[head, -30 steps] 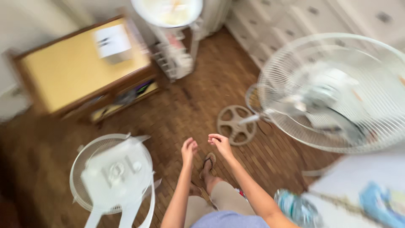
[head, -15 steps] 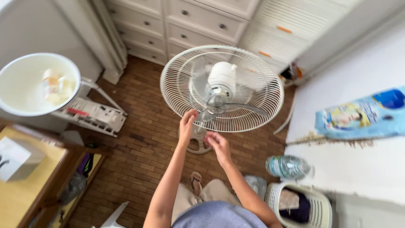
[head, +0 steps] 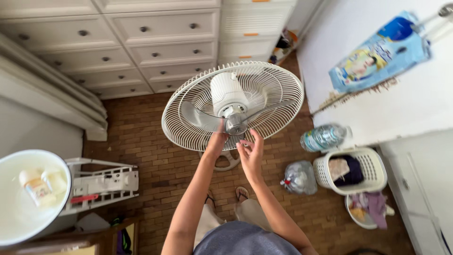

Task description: The person disassembles a white electric fan by removing the front grille, fan blades, and central hub cap, then reassembles the components in reverse order. The person handles the fan parts by hand and places them on a nearby white plastic chair during disassembly.

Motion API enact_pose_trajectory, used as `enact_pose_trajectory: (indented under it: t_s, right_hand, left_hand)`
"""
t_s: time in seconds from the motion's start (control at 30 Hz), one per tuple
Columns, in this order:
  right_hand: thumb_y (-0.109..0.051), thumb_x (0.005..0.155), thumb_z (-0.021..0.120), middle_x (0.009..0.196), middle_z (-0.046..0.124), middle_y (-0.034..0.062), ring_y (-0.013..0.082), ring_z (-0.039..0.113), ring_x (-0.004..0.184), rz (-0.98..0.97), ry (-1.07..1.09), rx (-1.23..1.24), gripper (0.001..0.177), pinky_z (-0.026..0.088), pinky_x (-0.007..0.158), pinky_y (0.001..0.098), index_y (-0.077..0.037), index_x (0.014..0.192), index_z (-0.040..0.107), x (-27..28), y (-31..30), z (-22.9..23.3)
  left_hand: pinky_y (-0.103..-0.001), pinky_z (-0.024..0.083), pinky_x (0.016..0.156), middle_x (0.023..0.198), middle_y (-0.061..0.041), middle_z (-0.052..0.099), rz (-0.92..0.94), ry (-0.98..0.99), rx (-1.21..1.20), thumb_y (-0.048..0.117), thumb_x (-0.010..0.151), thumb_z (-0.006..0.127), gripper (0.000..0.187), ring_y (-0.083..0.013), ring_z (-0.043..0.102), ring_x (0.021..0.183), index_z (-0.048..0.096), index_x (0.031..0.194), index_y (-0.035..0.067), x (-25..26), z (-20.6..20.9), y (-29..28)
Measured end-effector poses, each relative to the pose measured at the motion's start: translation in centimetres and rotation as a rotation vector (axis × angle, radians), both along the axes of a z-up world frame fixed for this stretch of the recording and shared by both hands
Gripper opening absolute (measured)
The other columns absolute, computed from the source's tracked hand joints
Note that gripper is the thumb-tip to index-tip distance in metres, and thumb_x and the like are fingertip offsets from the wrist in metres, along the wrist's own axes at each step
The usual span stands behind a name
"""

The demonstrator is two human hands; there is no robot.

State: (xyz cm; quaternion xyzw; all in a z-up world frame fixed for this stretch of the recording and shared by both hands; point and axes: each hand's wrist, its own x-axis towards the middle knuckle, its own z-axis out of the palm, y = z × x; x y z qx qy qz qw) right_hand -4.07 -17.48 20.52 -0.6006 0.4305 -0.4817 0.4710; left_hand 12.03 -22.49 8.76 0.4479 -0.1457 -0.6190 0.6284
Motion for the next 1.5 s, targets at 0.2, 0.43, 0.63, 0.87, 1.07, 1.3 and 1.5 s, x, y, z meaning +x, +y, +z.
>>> enact_pose_trajectory:
  t_s: [0.2,0.43,0.63,0.87,1.07,1.3,1.5]
  right_hand:
    - [-0.009,0.088,0.081,0.148,0.042,0.0168,0.0378,0.050,0.134,-0.183,0.491,-0.552,0.067,0.048,0.111,0.0508,-0.008,0.146,0.046,1.2,0.2,1.0]
    - [-0.020,0.080,0.089,0.151,0.035,0.0260,0.0458,0.042,0.139,-0.181,0.472,-0.498,0.089,0.044,0.113,0.0566,-0.010,0.153,0.039,3.2,-2.0,-0.4]
    - [-0.009,0.071,0.092,0.152,0.029,0.0292,0.0482,0.045,0.138,-0.202,0.465,-0.499,0.093,0.052,0.108,0.0507,-0.019,0.150,0.045,4.5,-3.3,0.1]
    - [0.002,0.061,0.093,0.135,0.041,0.0207,0.0410,0.056,0.126,-0.206,0.481,-0.468,0.095,0.057,0.100,0.0480,-0.022,0.144,0.053,5.0,-3.9,1.2]
    - [0.002,0.059,0.093,0.129,0.040,0.0229,0.0422,0.052,0.127,-0.199,0.432,-0.494,0.098,0.058,0.098,0.0470,-0.020,0.143,0.049,4.2,-3.1,1.3]
    - [-0.001,0.058,0.095,0.125,0.043,0.0197,0.0385,0.053,0.117,-0.222,0.454,-0.478,0.100,0.054,0.094,0.0499,-0.020,0.143,0.047,2.3,-1.7,1.2]
    - [-0.002,0.060,0.095,0.125,0.044,0.0205,0.0392,0.049,0.117,-0.242,0.466,-0.505,0.097,0.048,0.095,0.0494,-0.018,0.142,0.045,-0.4,1.4,0.6]
  left_hand:
    - [-0.040,0.033,0.117,0.143,-0.010,0.059,-0.081,0.271,-0.065,0.054,0.097,0.056,0.075,-0.0242,0.052,0.133,0.043,0.150,0.003,0.4,1.6,-0.8]
    - [-0.046,0.044,0.111,0.137,-0.019,0.061,-0.158,0.352,-0.077,0.052,0.097,0.059,0.074,-0.0307,0.058,0.126,0.046,0.147,-0.001,0.9,3.6,-1.1]
    - [-0.042,0.051,0.103,0.133,-0.017,0.063,-0.153,0.393,-0.014,0.052,0.096,0.058,0.072,-0.0279,0.063,0.119,0.048,0.145,0.001,0.4,4.0,-1.2]
    - [-0.045,0.054,0.098,0.121,-0.016,0.068,-0.163,0.597,-0.053,0.045,0.096,0.064,0.060,-0.0290,0.068,0.107,0.055,0.134,0.000,0.5,4.8,-1.6]
    - [-0.043,0.056,0.095,0.115,-0.014,0.071,-0.049,0.601,-0.033,0.042,0.096,0.062,0.049,-0.0271,0.069,0.103,0.061,0.125,0.003,-0.5,5.8,-1.6]
    - [-0.039,0.055,0.095,0.110,-0.012,0.072,-0.126,0.557,-0.097,0.047,0.101,0.059,0.048,-0.0255,0.068,0.101,0.072,0.112,0.001,-1.0,5.5,-1.1]
    - [-0.042,0.044,0.105,0.121,-0.008,0.073,-0.083,0.355,-0.079,0.050,0.098,0.060,0.048,-0.0215,0.065,0.123,0.074,0.110,0.006,-0.7,6.0,-0.8]
